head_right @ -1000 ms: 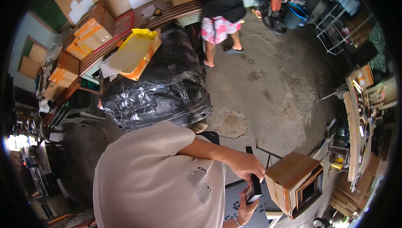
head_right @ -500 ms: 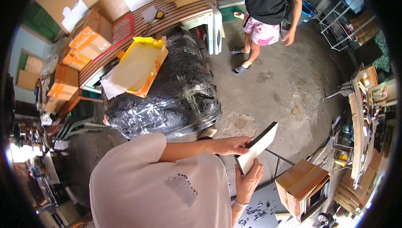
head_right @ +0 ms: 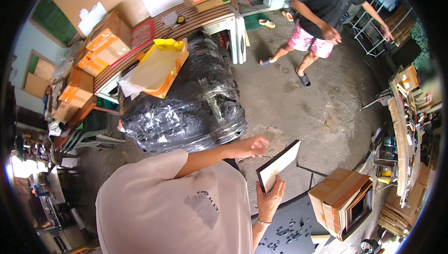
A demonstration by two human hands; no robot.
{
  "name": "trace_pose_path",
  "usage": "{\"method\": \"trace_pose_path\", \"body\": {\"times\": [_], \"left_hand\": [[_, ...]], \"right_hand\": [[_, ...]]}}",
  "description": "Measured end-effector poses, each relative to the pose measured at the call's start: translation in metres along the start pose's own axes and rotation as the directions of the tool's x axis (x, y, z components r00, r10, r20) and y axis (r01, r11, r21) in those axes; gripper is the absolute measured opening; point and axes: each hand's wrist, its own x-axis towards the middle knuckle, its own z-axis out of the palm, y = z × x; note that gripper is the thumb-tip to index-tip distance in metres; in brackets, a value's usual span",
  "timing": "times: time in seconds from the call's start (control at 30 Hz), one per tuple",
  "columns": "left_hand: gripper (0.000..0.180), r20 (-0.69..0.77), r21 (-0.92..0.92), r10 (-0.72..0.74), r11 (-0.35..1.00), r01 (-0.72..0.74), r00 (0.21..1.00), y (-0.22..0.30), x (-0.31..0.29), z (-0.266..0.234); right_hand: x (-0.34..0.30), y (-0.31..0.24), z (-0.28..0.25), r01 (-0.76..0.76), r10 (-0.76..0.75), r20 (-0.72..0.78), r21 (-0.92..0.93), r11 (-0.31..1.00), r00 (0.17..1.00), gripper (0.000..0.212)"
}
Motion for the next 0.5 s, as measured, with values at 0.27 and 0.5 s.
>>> {"method": "trace_pose_path", "body": {"times": [0.27,0.5], "left_hand": [[0.045,-0.786,0.609,0.508,0.733,0.301,0.353,-0.033,-0.069,-0.185],[0.052,-0.808,0.368,0.588,0.473,0.801,0.024,0.002,-0.170,-0.384]], "right_hand": [[-0.039,0.077,-0.029,-0.079,0.079,-0.023,-0.005,0.997,0.997,0.067],[-0.023,0.067,-0.044,-0.127,0.126,-0.016,-0.044,0.991,0.992,0.067]]}}
